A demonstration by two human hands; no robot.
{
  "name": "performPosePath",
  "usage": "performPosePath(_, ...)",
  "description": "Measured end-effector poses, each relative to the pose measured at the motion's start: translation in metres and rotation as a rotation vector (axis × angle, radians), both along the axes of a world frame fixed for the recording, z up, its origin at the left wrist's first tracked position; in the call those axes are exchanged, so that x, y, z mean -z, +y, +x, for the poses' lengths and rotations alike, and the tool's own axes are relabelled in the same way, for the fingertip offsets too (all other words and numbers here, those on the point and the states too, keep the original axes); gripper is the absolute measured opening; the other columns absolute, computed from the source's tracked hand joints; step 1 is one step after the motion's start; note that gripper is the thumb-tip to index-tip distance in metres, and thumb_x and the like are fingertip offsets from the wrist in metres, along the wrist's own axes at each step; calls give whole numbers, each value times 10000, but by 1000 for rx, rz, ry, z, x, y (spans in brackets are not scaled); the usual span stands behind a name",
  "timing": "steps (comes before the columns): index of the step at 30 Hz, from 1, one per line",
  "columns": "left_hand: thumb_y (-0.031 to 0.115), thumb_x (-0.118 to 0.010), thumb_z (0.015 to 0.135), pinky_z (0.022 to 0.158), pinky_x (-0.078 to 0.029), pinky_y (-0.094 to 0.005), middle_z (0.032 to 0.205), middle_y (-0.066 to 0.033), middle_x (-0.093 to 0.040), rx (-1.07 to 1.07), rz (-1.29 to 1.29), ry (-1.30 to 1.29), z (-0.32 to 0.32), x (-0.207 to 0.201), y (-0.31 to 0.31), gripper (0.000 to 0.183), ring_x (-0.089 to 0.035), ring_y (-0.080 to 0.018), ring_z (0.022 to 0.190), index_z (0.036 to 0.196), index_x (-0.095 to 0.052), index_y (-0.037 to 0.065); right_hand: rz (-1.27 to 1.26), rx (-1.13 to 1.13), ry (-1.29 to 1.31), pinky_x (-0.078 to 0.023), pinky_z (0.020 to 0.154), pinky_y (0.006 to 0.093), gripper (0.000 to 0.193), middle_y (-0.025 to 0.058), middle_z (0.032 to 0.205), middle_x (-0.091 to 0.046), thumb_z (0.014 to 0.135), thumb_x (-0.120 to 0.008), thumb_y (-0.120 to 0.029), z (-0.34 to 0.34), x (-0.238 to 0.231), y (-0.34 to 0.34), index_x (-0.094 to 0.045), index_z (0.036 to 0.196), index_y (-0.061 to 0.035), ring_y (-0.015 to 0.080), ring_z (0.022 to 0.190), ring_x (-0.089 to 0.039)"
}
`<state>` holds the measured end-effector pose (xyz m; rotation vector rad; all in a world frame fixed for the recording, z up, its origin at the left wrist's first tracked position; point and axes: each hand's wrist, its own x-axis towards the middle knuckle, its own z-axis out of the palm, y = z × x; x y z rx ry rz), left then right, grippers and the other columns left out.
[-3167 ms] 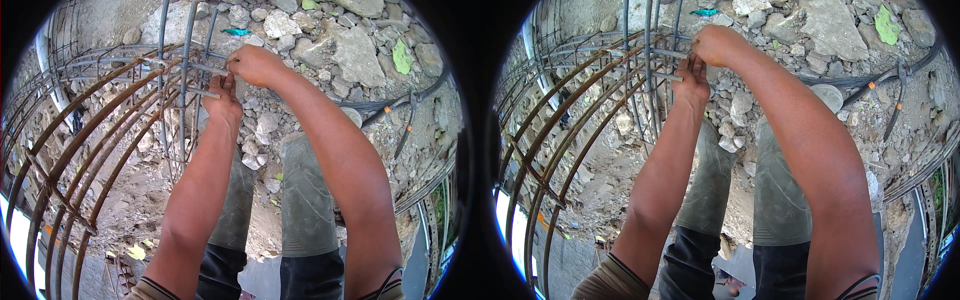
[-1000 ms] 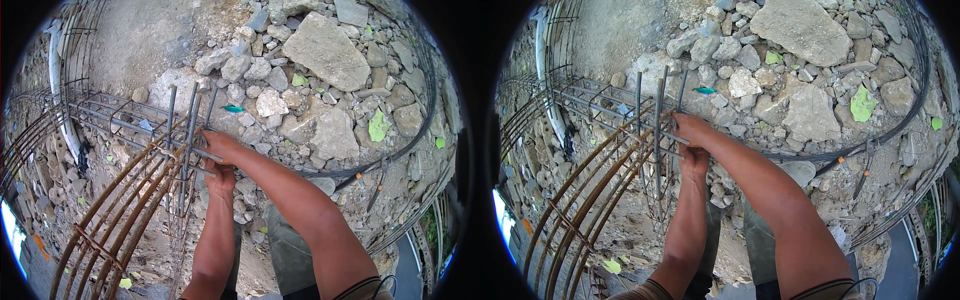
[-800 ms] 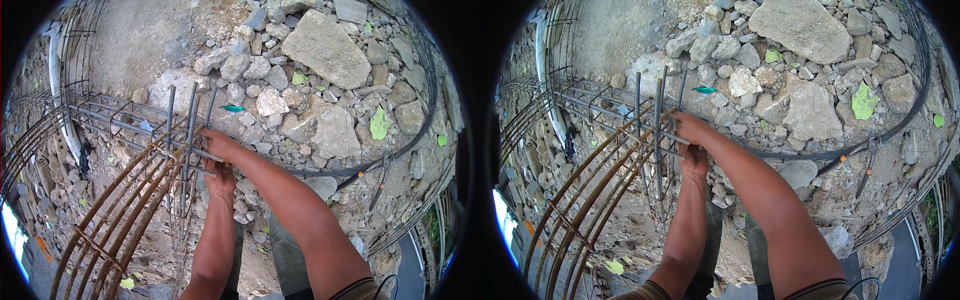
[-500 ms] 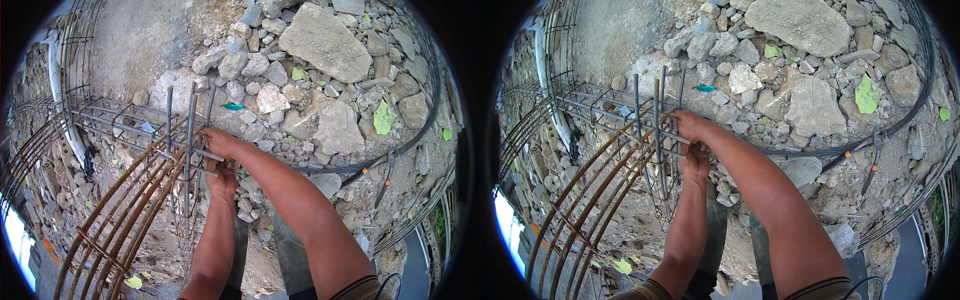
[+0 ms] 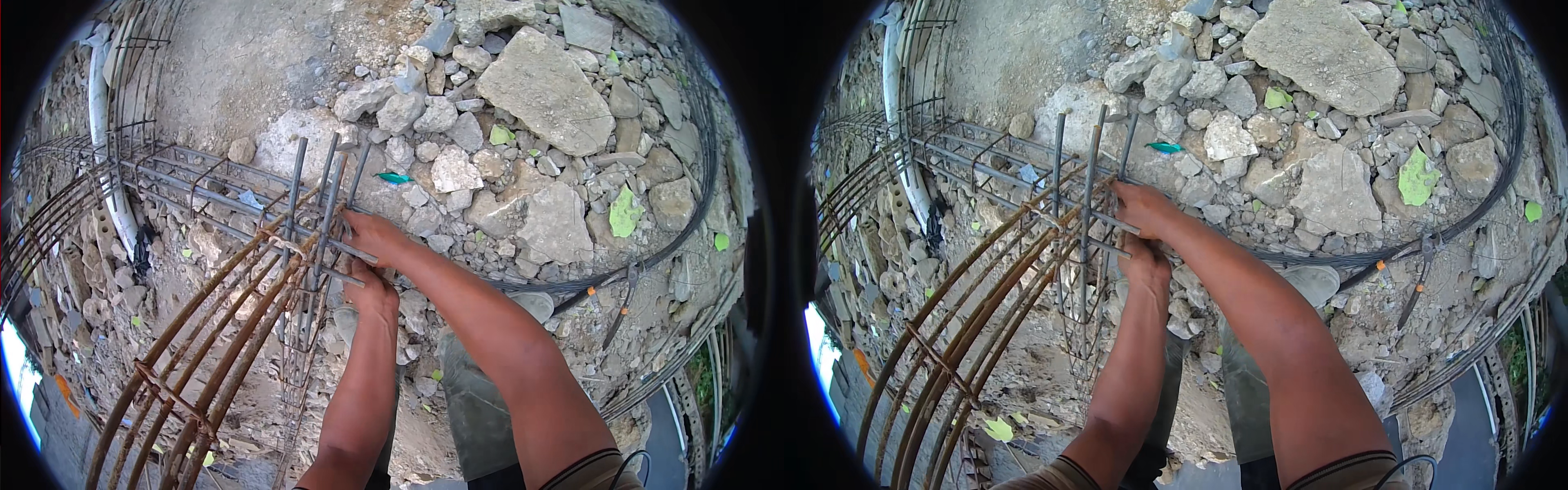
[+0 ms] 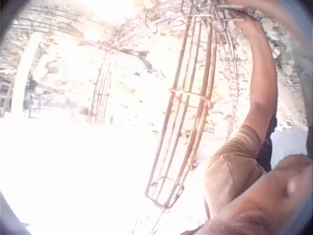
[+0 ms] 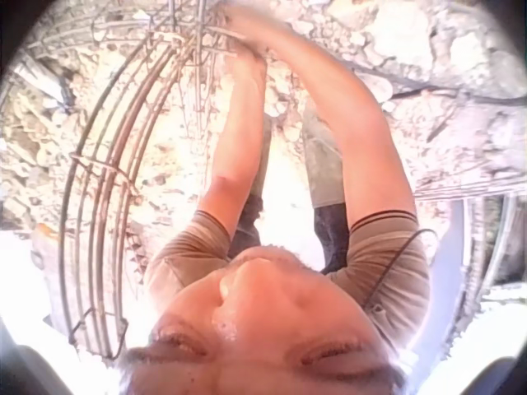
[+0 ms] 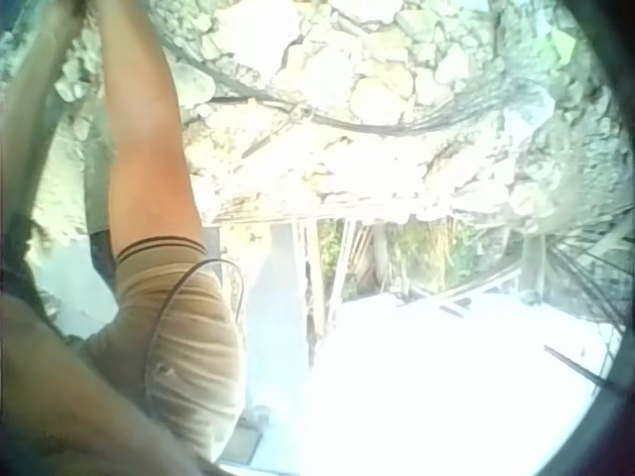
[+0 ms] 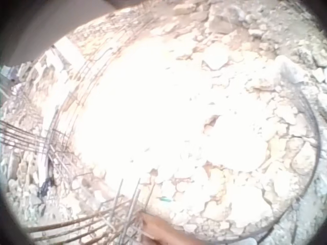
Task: The person is using pliers and wire to tie together steel reinforcement bars for a concrete column.
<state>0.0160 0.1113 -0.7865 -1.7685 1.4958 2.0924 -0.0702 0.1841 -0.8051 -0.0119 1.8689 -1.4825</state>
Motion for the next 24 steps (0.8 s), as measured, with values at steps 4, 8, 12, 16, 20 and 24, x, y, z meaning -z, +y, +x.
performPosePath(4,131,-464,1010,805,-547,-350,1088,-70,-620,-5,-62,17,-7,-15,17,219,-629,-205,945,1200,-537,50,11,-30,110,-503,851,464,393,225,1059,-666,869,-600,-249,9,-3,1,-576,1178,-8,400,1021,-628)
performPosePath(8,68,-407,989,899,-490,-353,1162,-103,-600,50,-119,-39,-2,-8,12,293,-593,-216,1061,1249,-523,-1,-33,-152,3,-500,844,475,453,217,1063,-670,855,-638,-274,-12,7,-2,-552,1222,-21,402,1011,-630)
performPosePath(12,79,-418,992,892,-492,-354,1134,-99,-604,30,-75,15,-1,-9,10,267,-593,-207,1034,1227,-528,17,7,-150,-6,-502,845,480,476,225,1051,-671,851,-665,-293,-9,2,-1,-556,1224,-18,398,1002,-634)
performPosePath(16,97,-435,996,889,-501,-351,1121,-77,-617,-59,77,44,10,-3,-7,226,-603,-202,1022,1194,-531,47,136,-21,205,-510,839,486,411,237,988,-667,869,-637,-272,0,-8,-3,-580,1167,5,420,958,-630)
performPosePath(20,107,-454,990,906,-507,-361,1125,-40,-636,-117,371,99,13,-2,-19,211,-615,-193,1040,1183,-532,72,128,-48,97,-509,854,478,399,240,1008,-666,876,-619,-239,-8,-19,-1,-574,1176,21,413,977,-629)
performPosePath(24,194,-520,964,947,-509,-377,1182,-62,-650,-142,513,157,10,-5,-25,298,-635,-200,1057,1240,-560,89,194,-34,201,-515,839,471,459,215,1075,-662,844,-655,-185,5,-5,-8,-547,1242,16,384,1009,-636)
